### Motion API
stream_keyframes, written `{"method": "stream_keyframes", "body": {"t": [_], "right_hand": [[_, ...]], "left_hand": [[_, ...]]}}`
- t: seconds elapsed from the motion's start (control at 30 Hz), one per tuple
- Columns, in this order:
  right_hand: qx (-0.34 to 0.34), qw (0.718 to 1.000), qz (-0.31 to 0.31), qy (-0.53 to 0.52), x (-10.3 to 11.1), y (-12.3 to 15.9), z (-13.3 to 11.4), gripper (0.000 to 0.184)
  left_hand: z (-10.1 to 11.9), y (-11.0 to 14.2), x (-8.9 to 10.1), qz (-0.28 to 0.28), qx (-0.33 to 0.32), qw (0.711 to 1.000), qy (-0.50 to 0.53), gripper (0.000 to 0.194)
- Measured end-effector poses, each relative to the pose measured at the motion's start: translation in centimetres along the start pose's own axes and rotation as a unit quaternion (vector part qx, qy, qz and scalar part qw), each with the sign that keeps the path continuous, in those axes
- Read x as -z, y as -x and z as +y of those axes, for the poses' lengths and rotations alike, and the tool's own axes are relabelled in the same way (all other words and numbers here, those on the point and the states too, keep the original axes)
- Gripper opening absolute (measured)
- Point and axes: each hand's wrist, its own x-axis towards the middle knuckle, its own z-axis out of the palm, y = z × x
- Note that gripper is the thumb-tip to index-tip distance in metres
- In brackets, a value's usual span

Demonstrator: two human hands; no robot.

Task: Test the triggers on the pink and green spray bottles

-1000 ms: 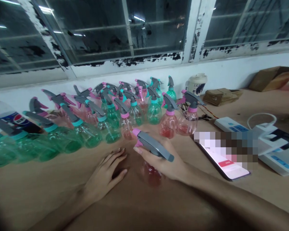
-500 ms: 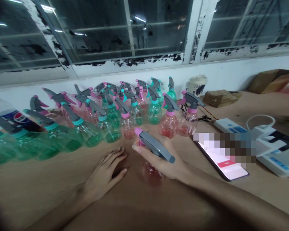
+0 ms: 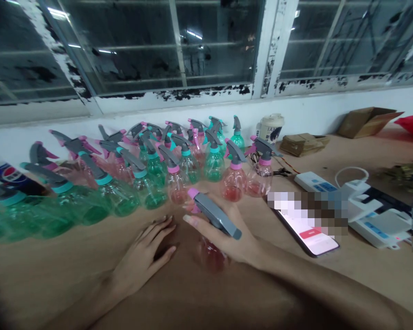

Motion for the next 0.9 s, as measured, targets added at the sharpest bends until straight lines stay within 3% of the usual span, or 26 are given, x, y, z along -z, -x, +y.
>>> {"method": "stream_keyframes", "body": {"t": [0.7,0.9], "right_hand": [[-0.02,0.999,-0.004,0.027,-0.29,0.13,-0.49,0.01],[-0.001,1.0,0.013,0.022,-0.16,0.36,-0.29,0.021]], "left_hand": [[0.21,-0.01,0.13,-0.005,0.004,1.0,0.0,0.043],[0.09,0.01,-0.06,0.012,0.003,1.0,0.009,0.04]]}}
